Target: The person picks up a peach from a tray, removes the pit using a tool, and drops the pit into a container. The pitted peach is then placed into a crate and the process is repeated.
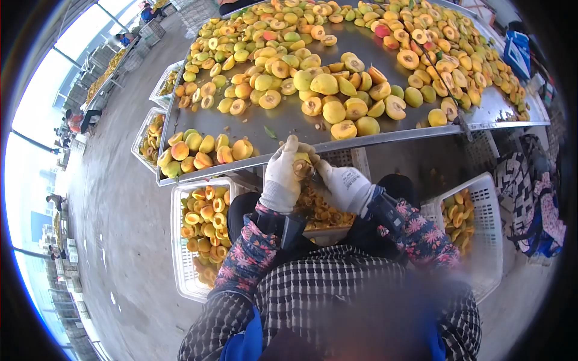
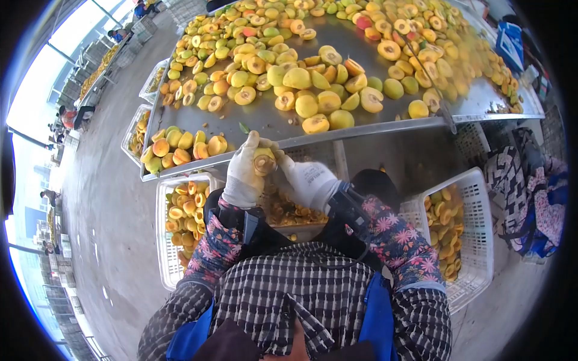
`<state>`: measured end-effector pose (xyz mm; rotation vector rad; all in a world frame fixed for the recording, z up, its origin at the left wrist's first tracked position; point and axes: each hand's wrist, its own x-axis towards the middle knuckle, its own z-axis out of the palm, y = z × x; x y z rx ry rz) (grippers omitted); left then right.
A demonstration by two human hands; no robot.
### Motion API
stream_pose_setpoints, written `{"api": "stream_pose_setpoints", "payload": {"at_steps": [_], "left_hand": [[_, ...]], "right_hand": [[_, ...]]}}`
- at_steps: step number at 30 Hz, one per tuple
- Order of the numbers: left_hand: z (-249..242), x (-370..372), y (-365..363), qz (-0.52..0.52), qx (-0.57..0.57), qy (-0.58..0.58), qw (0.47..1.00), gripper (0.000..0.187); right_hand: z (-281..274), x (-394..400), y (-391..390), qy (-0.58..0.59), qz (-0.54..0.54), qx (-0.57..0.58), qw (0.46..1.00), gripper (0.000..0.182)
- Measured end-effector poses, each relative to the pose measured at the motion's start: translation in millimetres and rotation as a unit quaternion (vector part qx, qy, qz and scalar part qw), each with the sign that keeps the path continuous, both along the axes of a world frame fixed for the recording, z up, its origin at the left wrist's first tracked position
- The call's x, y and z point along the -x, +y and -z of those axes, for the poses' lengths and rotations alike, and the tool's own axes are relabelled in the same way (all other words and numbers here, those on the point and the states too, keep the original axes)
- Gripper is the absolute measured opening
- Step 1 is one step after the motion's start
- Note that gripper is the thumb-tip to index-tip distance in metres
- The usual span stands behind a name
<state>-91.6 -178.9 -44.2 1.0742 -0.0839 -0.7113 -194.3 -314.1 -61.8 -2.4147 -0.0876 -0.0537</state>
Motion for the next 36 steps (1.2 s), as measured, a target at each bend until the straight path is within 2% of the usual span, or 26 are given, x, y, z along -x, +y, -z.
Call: {"api": "stream_pose_setpoints", "payload": {"at_steps": [2, 6, 9, 13, 15, 19, 22, 23, 24, 25, 26, 29, 36], "left_hand": [[-1.4, 5.6, -0.3, -0.03, 0.007, 0.008, 0.999, 0.038], [5.0, 8.6, -0.6, -0.022, -0.007, -0.024, 0.999, 0.039], [-1.5, 3.5, -0.2, 0.006, -0.026, -0.038, 0.999, 0.04], [-8.8, 15.6, -8.0, -0.064, -0.013, -0.066, 0.996, 0.041], [-8.3, 20.5, -9.6, -0.093, -0.001, -0.052, 0.994, 0.042], [-2.2, 22.7, -7.4, -0.085, 0.021, -0.061, 0.994, 0.041], [-1.7, 23.1, -7.2, -0.076, 0.027, -0.094, 0.992, 0.043], [-2.7, 23.2, -8.2, -0.074, 0.026, -0.096, 0.992, 0.045], [-2.6, 23.5, -8.5, -0.072, 0.025, -0.099, 0.992, 0.047], [-1.6, 22.8, -8.4, -0.062, 0.025, -0.101, 0.993, 0.048], [-0.6, 22.0, -8.0, -0.053, 0.026, -0.103, 0.993, 0.049], [1.5, 19.7, -10.8, -0.048, 0.018, -0.087, 0.995, 0.049], [4.2, 16.6, -18.3, -0.026, 0.049, 0.01, 0.998, 0.043]], "right_hand": [[2.3, 2.1, 3.6, -0.015, -0.005, -0.063, 0.998, 0.057], [0.7, -1.8, -12.2, -0.037, -0.033, 0.074, 0.996, 0.056], [-10.3, -6.5, -18.1, -0.028, -0.039, 0.104, 0.993, 0.055], [-5.7, 1.5, 1.8, -0.016, 0.027, -0.039, 0.999, 0.05], [3.2, 5.3, 7.7, -0.018, 0.029, -0.091, 0.995, 0.044], [4.1, 13.2, 9.0, -0.016, 0.007, -0.161, 0.987, 0.035], [19.1, 9.6, 16.1, -0.12, -0.019, -0.269, 0.955, 0.027], [11.6, 11.6, 13.9, 0.006, -0.018, -0.369, 0.929, 0.024], [-4.4, 14.7, 9.5, 0.133, -0.016, -0.459, 0.878, 0.021], [-17.5, 17.8, 6.5, 0.255, -0.013, -0.537, 0.804, 0.019], [-24.2, 21.7, 10.4, 0.278, 0.015, -0.587, 0.76, 0.015], [-20.8, 23.8, 13.5, 0.303, 0.01, -0.715, 0.63, 0.015], [10.4, 24.0, 15.0, 0.298, -0.067, -0.835, 0.457, 0.028]]}}
